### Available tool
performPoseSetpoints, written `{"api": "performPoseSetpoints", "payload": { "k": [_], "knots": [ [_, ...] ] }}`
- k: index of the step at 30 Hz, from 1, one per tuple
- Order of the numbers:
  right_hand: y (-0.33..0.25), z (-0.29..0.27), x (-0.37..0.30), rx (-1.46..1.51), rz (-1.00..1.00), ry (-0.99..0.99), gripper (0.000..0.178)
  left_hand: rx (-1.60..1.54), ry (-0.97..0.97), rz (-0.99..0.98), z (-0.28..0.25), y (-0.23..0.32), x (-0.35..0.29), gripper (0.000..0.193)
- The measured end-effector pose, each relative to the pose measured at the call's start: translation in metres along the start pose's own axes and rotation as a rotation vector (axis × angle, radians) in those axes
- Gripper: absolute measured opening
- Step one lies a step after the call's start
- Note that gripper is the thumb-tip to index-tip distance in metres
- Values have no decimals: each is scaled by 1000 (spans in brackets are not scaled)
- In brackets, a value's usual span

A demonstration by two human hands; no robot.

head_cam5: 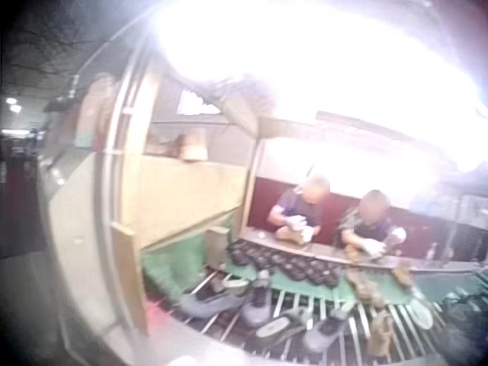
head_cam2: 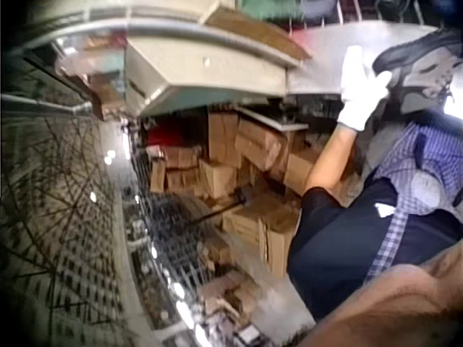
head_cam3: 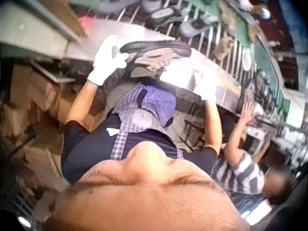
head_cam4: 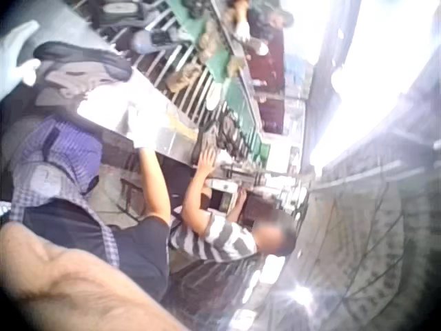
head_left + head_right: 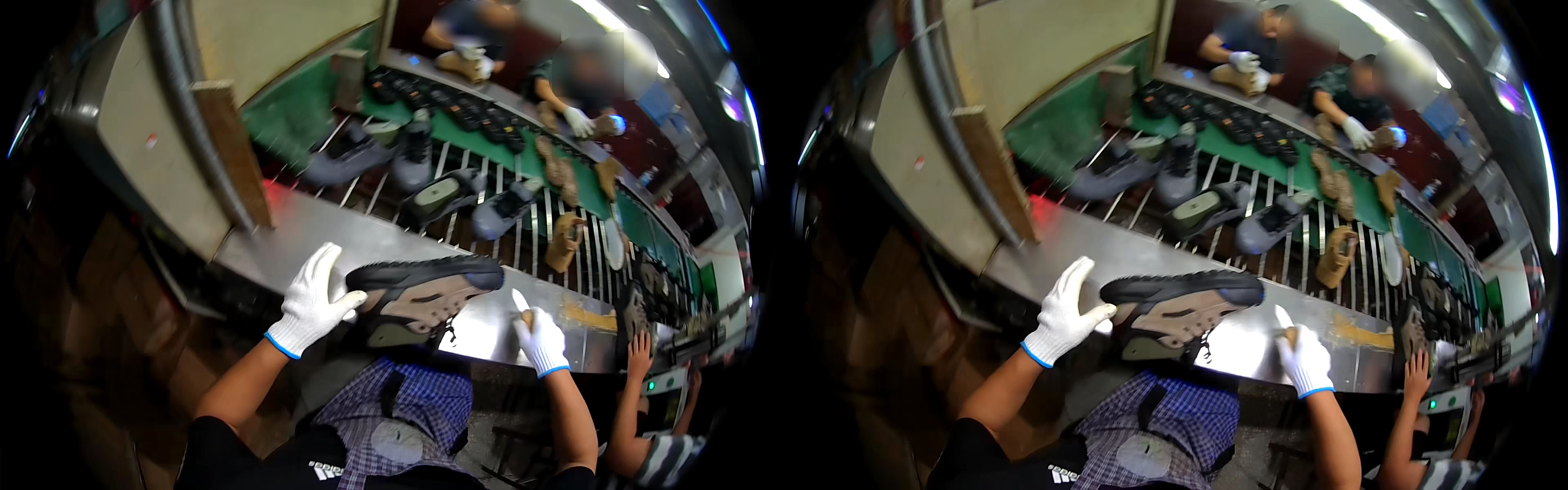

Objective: The person picks up a shoe from a rack, carries it to an assembly line, and then uses a small blade to trim material from around the sole while holding the shoe by hand.

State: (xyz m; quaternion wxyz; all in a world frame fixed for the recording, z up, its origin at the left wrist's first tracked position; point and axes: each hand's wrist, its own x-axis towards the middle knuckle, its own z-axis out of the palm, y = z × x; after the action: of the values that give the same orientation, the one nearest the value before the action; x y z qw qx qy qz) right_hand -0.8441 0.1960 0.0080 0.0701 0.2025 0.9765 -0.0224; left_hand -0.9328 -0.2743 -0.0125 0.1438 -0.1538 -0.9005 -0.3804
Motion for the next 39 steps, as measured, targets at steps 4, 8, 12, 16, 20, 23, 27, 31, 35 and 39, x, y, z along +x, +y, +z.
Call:
{"api": "performPoseSetpoints", "payload": {
  "k": [4, 8, 12, 16, 20, 23, 27, 31, 35, 39],
  "knots": [
    [-49, 2, 38, 4, -571, 459, 72, 341, -389, 20, -12, -2, -46, 95],
    [-131, -19, 67, 293, -717, 318, 69, 178, -339, -62, 32, -9, -45, 74],
    [-163, -29, 26, 464, -429, -40, 104, -216, -64, -432, -12, 33, -5, 82],
    [-160, -56, 25, 929, -709, 3, 72, -303, 96, -20, -56, 96, 49, 94],
    [-195, -128, 43, 1252, -800, 418, 28, -461, 211, 245, -19, 136, 68, 89],
    [-163, -133, 53, 936, -718, 584, 29, -450, 273, 336, 25, 171, 82, 81],
    [-118, -135, 31, 354, -594, 778, 31, -417, 209, 565, 34, 207, 87, 76],
    [-96, -150, -22, 209, -461, 645, 31, -362, 86, 692, 38, 218, 77, 71],
    [-52, -144, -83, 646, -184, 348, 55, -455, -160, 854, 42, 239, 51, 59],
    [9, -44, -127, 1352, -228, -238, 74, -389, -280, 1293, 68, 194, -10, 42]
  ]
}}
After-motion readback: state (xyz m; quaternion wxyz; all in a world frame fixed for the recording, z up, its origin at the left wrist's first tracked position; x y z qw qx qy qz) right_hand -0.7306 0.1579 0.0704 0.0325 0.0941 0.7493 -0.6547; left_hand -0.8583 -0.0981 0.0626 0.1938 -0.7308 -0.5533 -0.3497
